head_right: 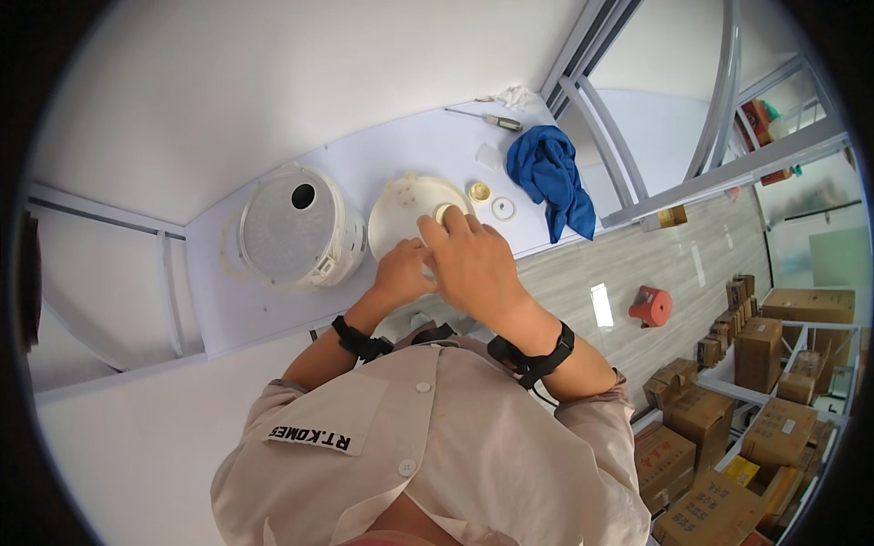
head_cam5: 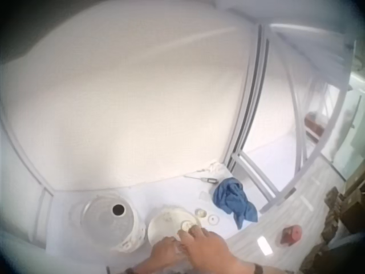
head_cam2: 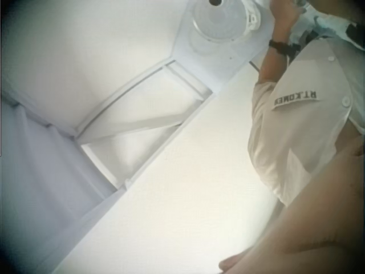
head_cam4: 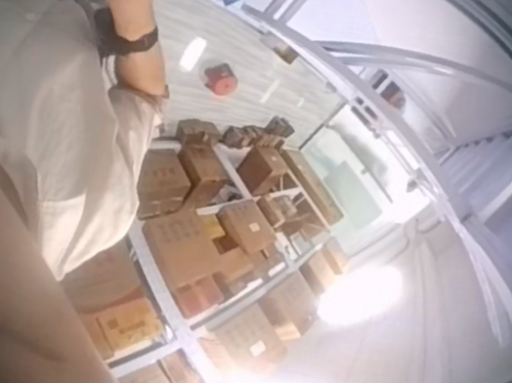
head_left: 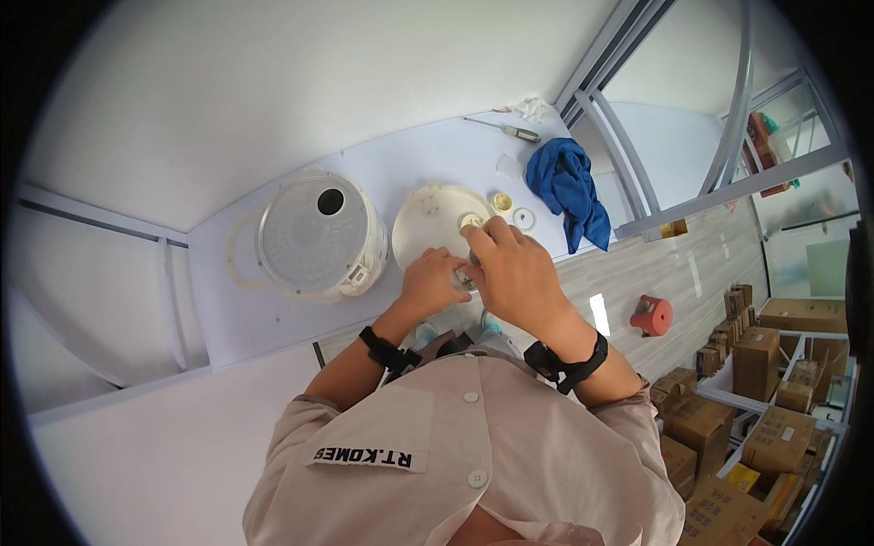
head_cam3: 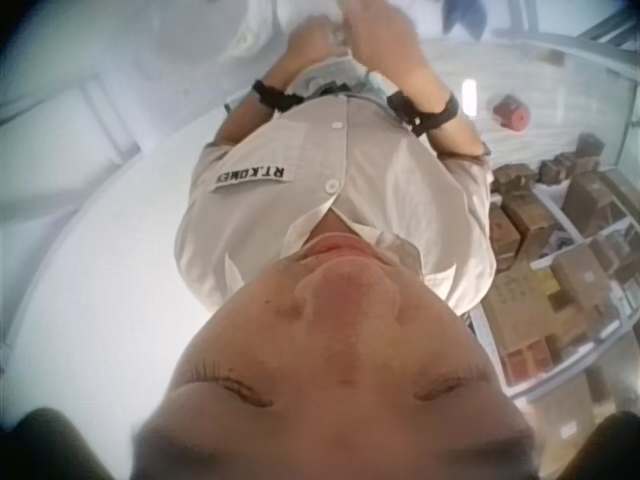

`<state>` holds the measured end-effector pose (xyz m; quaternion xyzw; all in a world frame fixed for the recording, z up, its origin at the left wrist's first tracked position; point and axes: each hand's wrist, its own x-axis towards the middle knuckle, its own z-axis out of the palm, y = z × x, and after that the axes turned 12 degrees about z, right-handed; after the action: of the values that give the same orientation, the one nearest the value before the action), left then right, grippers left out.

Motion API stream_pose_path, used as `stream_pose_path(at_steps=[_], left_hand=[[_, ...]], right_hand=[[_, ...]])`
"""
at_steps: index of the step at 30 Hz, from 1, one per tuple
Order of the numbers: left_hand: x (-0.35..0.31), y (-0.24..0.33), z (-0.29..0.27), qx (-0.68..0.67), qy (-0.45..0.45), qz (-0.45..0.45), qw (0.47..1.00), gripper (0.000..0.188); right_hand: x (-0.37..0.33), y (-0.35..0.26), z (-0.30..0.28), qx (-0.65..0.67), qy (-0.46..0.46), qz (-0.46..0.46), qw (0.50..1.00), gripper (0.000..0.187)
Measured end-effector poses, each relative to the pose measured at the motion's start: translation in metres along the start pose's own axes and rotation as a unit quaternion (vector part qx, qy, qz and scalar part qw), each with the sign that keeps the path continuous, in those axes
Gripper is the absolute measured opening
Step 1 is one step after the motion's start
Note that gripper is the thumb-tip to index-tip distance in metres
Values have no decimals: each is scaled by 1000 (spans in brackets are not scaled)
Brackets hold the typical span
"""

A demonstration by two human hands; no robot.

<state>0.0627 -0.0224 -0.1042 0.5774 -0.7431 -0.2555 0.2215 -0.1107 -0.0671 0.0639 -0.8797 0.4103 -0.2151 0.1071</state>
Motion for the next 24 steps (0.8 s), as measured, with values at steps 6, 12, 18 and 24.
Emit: stream_pose_path(at_steps=[6,12,18,24], left_hand=[[-1,2,2,2,3,-2,1000,53],[2,7,0,2,-1,-18,1000,51],[8,-7,18,-1,43,2,999,52],[15,-5,29,22,34,-15,999,55]], right_hand=[[-6,7,9,40,-55,49,996,34],[-7,7,12,75,-26,66,995,36],[-10,11,8,102,-16,32,994,42],[-2,21,-8,169,23,-11,985,40]])
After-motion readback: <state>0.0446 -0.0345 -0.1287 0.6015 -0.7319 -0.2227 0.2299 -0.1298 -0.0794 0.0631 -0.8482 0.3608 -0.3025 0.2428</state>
